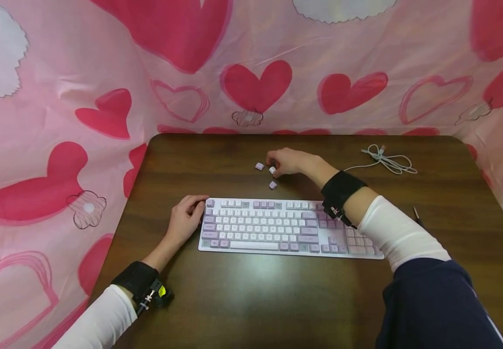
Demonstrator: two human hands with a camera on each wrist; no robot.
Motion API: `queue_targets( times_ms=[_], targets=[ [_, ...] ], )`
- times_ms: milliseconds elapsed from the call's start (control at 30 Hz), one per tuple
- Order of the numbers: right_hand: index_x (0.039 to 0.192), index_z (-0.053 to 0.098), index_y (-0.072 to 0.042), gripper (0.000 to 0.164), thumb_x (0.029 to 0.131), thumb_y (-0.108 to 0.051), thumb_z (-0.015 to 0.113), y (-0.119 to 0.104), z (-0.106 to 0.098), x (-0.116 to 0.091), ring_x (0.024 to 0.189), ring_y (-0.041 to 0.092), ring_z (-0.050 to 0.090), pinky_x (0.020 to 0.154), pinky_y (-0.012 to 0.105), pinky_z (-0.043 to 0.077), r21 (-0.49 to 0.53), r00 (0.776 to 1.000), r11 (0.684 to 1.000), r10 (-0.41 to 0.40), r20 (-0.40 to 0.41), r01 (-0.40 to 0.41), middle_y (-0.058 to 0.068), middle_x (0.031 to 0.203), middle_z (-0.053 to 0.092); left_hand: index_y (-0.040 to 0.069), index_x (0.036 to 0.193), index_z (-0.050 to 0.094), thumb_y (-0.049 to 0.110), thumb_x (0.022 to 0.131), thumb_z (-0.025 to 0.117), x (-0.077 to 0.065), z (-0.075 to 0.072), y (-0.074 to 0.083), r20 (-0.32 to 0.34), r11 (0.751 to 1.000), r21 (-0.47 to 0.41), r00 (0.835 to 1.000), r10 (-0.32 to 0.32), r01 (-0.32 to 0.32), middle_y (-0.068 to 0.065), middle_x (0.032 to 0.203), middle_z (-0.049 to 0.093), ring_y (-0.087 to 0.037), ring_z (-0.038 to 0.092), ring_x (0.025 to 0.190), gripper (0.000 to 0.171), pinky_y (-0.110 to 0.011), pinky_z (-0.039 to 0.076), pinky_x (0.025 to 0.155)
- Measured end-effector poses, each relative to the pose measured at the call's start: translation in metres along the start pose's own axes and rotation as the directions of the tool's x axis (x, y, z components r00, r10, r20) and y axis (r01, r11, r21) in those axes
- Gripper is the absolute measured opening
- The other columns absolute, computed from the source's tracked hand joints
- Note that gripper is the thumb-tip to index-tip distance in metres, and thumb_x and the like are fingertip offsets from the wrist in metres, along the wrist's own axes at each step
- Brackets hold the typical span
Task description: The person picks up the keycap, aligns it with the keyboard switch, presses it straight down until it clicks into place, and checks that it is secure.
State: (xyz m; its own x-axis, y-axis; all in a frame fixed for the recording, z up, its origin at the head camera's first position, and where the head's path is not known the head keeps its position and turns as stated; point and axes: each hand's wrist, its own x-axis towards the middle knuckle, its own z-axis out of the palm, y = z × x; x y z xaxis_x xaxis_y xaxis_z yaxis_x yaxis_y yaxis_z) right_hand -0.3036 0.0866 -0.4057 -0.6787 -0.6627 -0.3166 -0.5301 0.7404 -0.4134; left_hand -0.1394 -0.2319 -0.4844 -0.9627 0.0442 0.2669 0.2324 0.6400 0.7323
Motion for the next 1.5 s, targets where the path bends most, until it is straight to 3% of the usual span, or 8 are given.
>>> queue_targets(
  times_ms=[233, 533, 867, 1200, 1500],
  targets=[
    [0.111, 0.055, -0.008, 0.032, 0.083, -0.014, 0.069, 0.0, -0.006, -0.002, 0.078, 0.021, 0.055, 0.07, 0.034, 0.044, -0.012, 1.0, 1.0, -0.026, 0.014, 0.026, 0.007, 0.085, 0.059, 0.017, 0.111, 0.068, 0.025, 0.095, 0.053, 0.003, -0.001, 0.001, 0.018, 1.0, -0.005, 1.0, -0.011, 0.011, 0.002, 0.095, 0.059, -0.012, 0.051, 0.058, 0.023, -0.023, 0.041, 0.051],
    [0.101, 0.056, -0.007, 0.023, 0.082, -0.009, 0.07, 0.0, -0.009, -0.004, 0.075, 0.021, 0.055, 0.07, 0.035, 0.044, -0.029, 0.998, 0.999, -0.046, -0.041, 0.045, 0.007, 0.08, 0.06, 0.019, 0.111, 0.068, 0.021, 0.094, 0.054, 0.009, 0.0, 0.003, 0.014, 1.0, -0.011, 1.0, -0.006, 0.006, 0.003, 0.097, 0.059, -0.013, 0.049, 0.066, 0.022, -0.024, 0.038, 0.057],
    [0.102, 0.055, -0.007, 0.024, 0.083, -0.011, 0.069, -0.005, -0.004, 0.0, 0.077, 0.021, 0.054, 0.07, 0.034, 0.043, -0.013, 0.998, 0.998, -0.058, -0.01, 0.058, 0.007, 0.082, 0.059, 0.019, 0.112, 0.067, 0.021, 0.094, 0.054, 0.001, -0.004, -0.001, 0.027, 0.999, -0.028, 0.999, -0.038, 0.039, 0.002, 0.097, 0.058, -0.012, 0.052, 0.055, 0.022, -0.023, 0.044, 0.049],
    [0.091, 0.059, -0.005, 0.015, 0.082, -0.011, 0.07, -0.006, -0.003, 0.004, 0.075, 0.021, 0.054, 0.071, 0.034, 0.043, -0.034, 0.998, 0.998, -0.059, -0.031, 0.058, 0.005, 0.077, 0.059, 0.021, 0.112, 0.066, 0.018, 0.094, 0.054, 0.0, -0.008, -0.002, 0.03, 0.999, -0.021, 0.998, -0.046, 0.047, 0.003, 0.097, 0.056, -0.013, 0.051, 0.055, 0.023, -0.023, 0.042, 0.049],
    [0.089, 0.061, -0.006, 0.013, 0.083, -0.013, 0.071, -0.001, -0.004, -0.012, 0.073, 0.02, 0.053, 0.07, 0.033, 0.043, -0.04, 0.995, 0.996, -0.076, -0.061, 0.073, 0.004, 0.078, 0.059, 0.018, 0.112, 0.067, 0.019, 0.093, 0.055, 0.004, -0.004, -0.002, 0.026, 0.999, -0.027, 0.999, -0.021, 0.022, 0.001, 0.095, 0.057, -0.011, 0.051, 0.056, 0.022, -0.022, 0.041, 0.05]
  ],
)
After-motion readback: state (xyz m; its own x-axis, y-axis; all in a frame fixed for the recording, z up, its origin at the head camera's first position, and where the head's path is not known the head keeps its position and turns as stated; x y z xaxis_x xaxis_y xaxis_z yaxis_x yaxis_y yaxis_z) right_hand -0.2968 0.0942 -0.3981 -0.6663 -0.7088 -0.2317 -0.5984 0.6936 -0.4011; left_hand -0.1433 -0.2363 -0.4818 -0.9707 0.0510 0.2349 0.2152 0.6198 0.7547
